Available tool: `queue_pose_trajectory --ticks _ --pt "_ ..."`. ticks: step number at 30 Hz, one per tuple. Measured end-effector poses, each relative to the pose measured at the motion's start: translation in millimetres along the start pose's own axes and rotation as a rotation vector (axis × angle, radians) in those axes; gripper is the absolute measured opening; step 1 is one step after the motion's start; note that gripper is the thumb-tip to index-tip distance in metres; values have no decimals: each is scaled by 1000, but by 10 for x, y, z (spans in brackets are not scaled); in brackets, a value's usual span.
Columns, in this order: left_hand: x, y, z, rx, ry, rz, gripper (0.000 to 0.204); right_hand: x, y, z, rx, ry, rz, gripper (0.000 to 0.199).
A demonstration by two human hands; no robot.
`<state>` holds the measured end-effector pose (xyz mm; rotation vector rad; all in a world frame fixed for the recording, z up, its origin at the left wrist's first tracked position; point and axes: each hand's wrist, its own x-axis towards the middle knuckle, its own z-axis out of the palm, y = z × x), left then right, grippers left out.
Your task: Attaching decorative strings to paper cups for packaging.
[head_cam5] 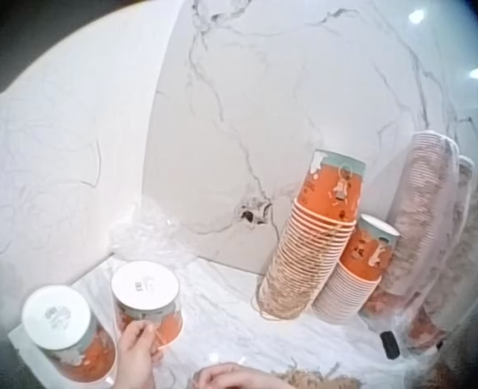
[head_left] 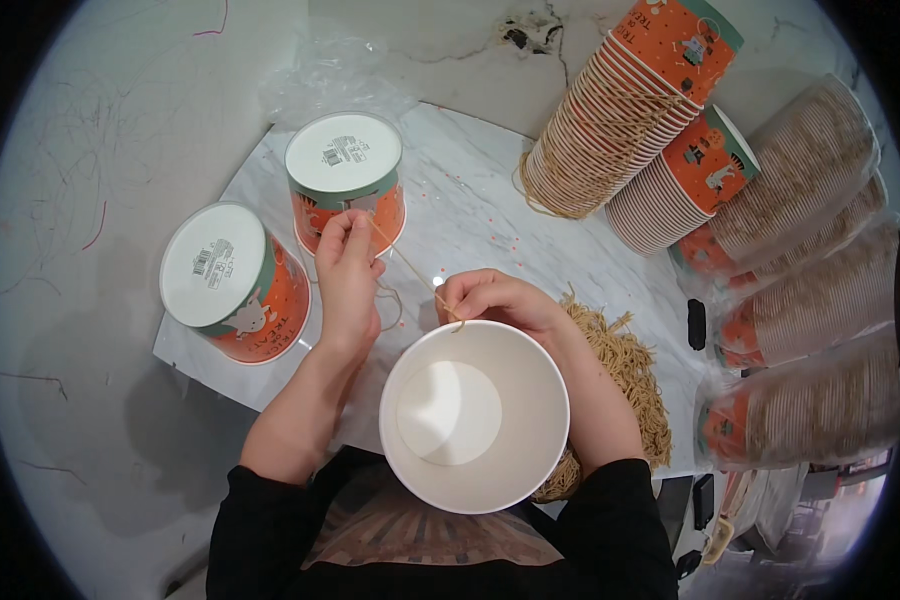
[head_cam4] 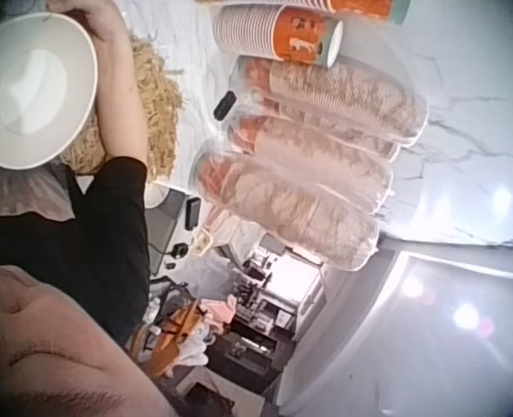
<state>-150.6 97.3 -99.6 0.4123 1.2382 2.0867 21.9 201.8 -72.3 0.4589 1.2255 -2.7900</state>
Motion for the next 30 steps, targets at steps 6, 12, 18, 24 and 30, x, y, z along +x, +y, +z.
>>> queue_pose_trajectory --ticks 6,12,18,24,30 --pt "-13 39 52 -15 -31 -77 11 -31 -7 39 -37 -36 62 10" --pt "-20 -2 45 -26 -46 -107 9 -22 -15 132 -126 -9 60 12" --pt "-23 -23 55 -76 -46 -205 10 -5 14 26 -19 -71 75 11" --pt "-6 -96 29 -99 9 -236 13 -18 10 37 -75 -37 92 12" --pt "-25 -78 49 -90 -7 -218 15 -26 19 25 -91 -33 89 12"
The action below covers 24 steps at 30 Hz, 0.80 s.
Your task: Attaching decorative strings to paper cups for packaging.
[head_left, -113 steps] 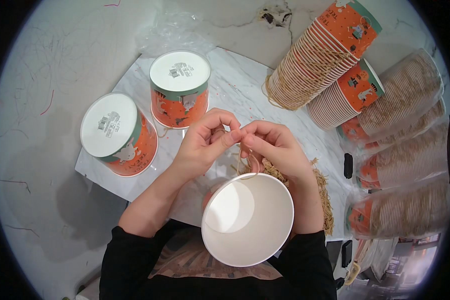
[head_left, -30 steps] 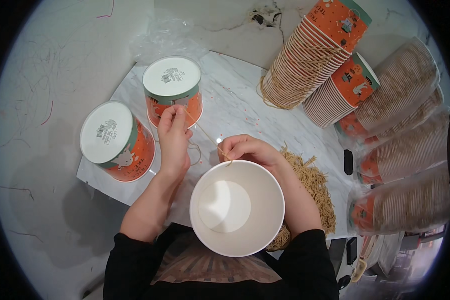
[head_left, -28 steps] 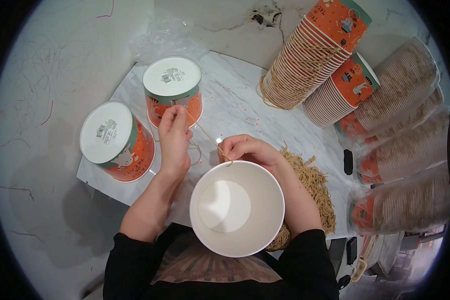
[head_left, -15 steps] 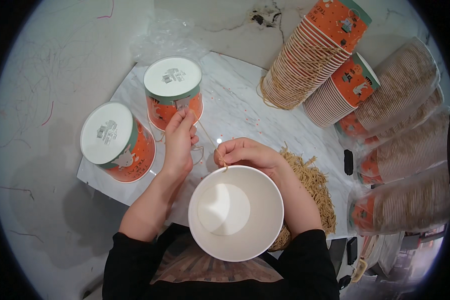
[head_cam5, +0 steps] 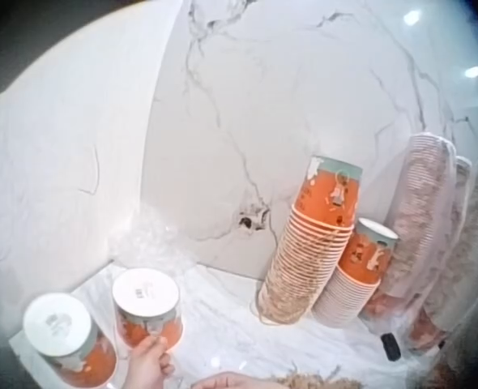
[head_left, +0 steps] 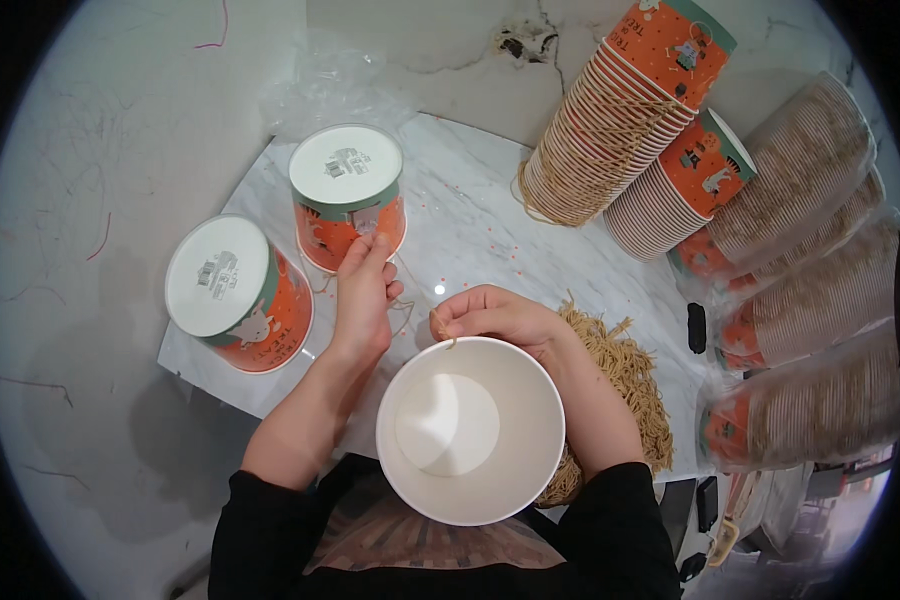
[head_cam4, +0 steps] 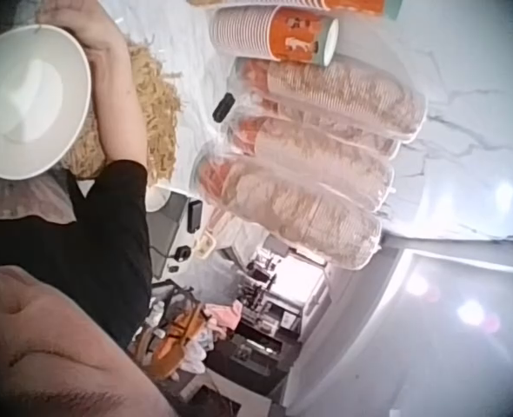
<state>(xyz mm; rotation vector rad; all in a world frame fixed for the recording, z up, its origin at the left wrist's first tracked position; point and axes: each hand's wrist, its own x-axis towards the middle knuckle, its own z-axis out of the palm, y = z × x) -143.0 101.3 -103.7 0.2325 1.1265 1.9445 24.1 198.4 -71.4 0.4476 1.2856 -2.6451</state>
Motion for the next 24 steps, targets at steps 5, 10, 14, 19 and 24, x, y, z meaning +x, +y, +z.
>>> queue_pose_trajectory --ticks 5,10,14,19,24 --pt "4 19 45 228 -349 115 19 86 43 -44 64 118 -52 48" --pt "-112 115 92 600 -539 513 12 98 -25 -122 291 20 -32 59" --pt "-193 143 167 867 -571 734 5 67 -38 -54 386 192 -178 48" --pt "-163 83 150 1072 -469 979 7 -167 -256 -464 445 137 -612 17" --pt "-113 43 112 1054 -399 934 6 -626 -563 -391 447 277 -843 14"
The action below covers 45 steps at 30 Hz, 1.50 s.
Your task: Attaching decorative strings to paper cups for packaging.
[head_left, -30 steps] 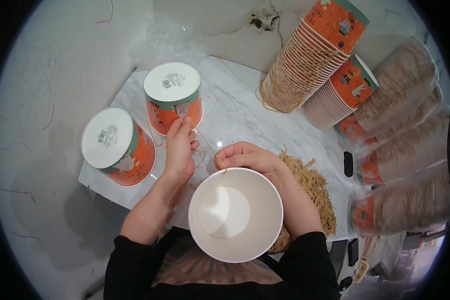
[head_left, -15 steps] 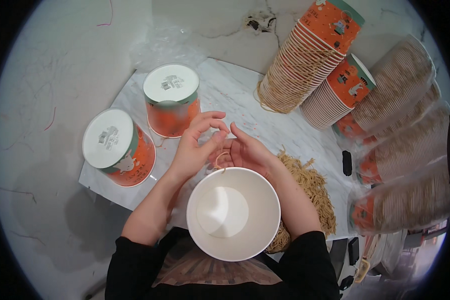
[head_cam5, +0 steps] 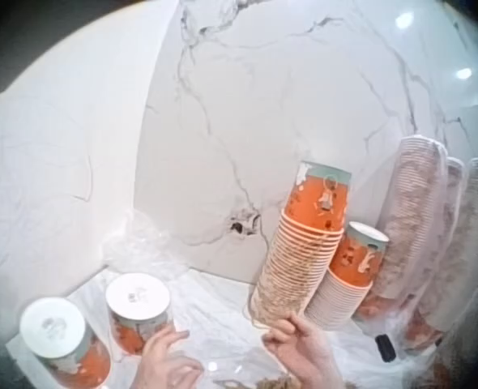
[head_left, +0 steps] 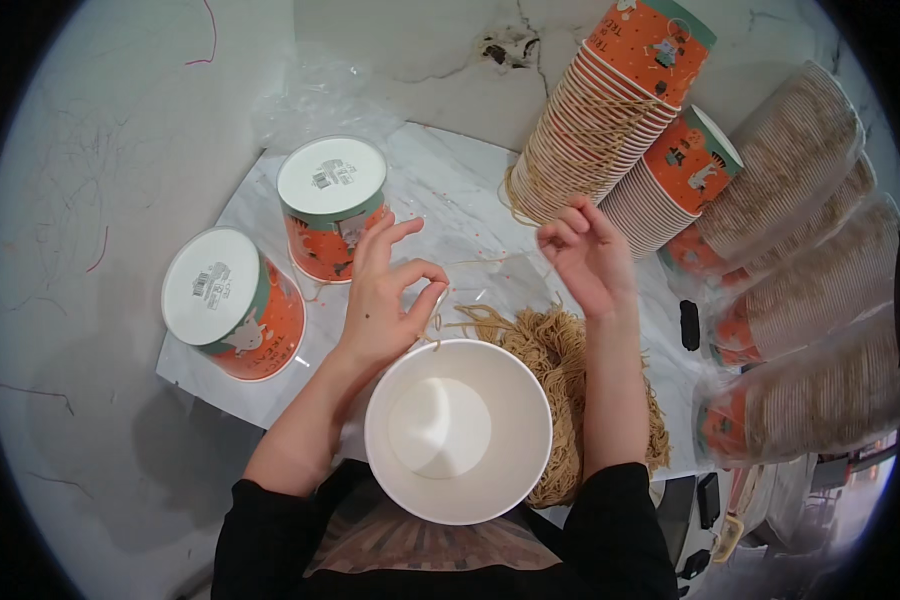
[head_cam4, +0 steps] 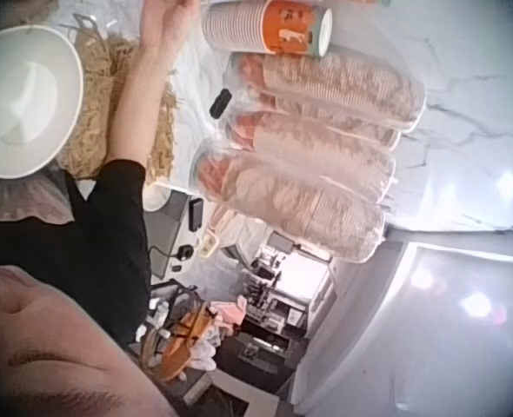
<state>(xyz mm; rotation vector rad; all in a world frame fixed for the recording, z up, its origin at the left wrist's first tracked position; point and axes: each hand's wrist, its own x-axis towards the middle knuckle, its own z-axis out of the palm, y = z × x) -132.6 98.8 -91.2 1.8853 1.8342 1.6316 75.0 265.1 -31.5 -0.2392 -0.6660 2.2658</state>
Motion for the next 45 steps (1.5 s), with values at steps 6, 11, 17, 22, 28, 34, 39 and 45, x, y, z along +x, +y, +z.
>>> queue_pose_trajectory --ticks 6,11,17,22,28,34,39,45 --pt "6 41 -9 -53 -27 -39 6 -177 -168 235 -406 -66 -66 17" --pt "-14 77 -17 -47 26 -53 11 -244 197 359 -1407 -152 60 29" --pt "-9 110 8 -222 -50 -44 15 -60 669 27 -1049 -403 380 30" --pt "-19 94 0 -237 -10 -3 19 5 531 11 -947 -185 332 20" --pt "-19 105 -7 -227 -115 -35 15 76 369 62 -480 93 -45 38" --pt "-39 100 13 -269 -278 -16 22 3 103 74 -405 52 2 27" --pt "-6 92 13 -620 -186 -245 45 -190 297 410 -840 -99 224 17" --pt "18 40 -29 -995 -280 -463 49 -230 418 474 -942 -123 203 16"
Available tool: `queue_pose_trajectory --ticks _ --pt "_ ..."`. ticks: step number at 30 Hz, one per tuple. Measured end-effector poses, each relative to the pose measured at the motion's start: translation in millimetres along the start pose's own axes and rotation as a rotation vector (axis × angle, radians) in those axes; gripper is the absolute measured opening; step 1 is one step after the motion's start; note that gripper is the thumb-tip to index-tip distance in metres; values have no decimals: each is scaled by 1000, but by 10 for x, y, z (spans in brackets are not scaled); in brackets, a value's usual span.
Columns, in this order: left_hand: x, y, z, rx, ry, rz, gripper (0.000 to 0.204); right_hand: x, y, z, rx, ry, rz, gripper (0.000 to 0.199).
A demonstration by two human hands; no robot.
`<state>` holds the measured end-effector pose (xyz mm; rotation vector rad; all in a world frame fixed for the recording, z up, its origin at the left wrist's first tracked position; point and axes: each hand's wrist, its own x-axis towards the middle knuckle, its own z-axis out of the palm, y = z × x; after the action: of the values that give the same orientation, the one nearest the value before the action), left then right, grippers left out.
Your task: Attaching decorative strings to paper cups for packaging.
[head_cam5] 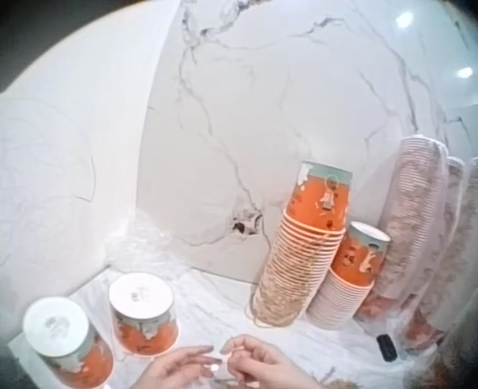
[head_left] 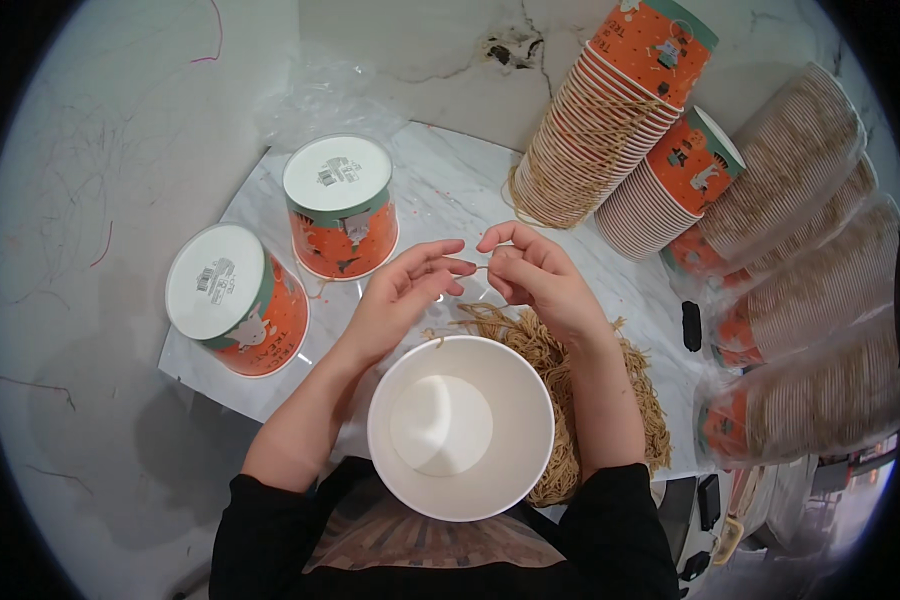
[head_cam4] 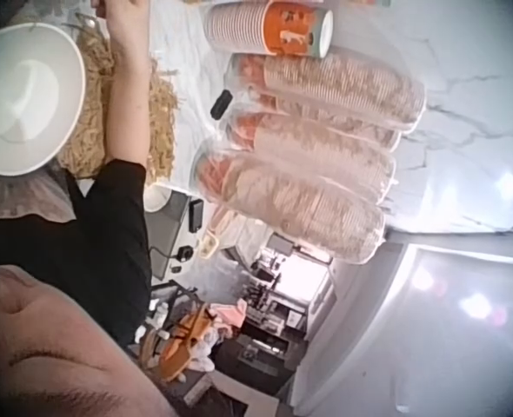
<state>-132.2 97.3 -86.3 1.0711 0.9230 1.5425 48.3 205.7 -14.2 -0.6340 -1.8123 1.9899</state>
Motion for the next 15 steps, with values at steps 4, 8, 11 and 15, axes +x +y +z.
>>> queue_pose_trajectory --ticks 4,8,11,15 --pt "-5 -84 31 142 -24 13 37 6 6 -23 4 -6 -28 15" --pt "-17 -40 47 154 54 -37 23 20 37 -21 23 23 -63 14" --pt "-5 -46 4 145 95 11 20 35 79 -54 -206 53 -137 13" --pt "-19 -34 12 180 136 -33 20 -29 -30 7 -569 24 -58 12"
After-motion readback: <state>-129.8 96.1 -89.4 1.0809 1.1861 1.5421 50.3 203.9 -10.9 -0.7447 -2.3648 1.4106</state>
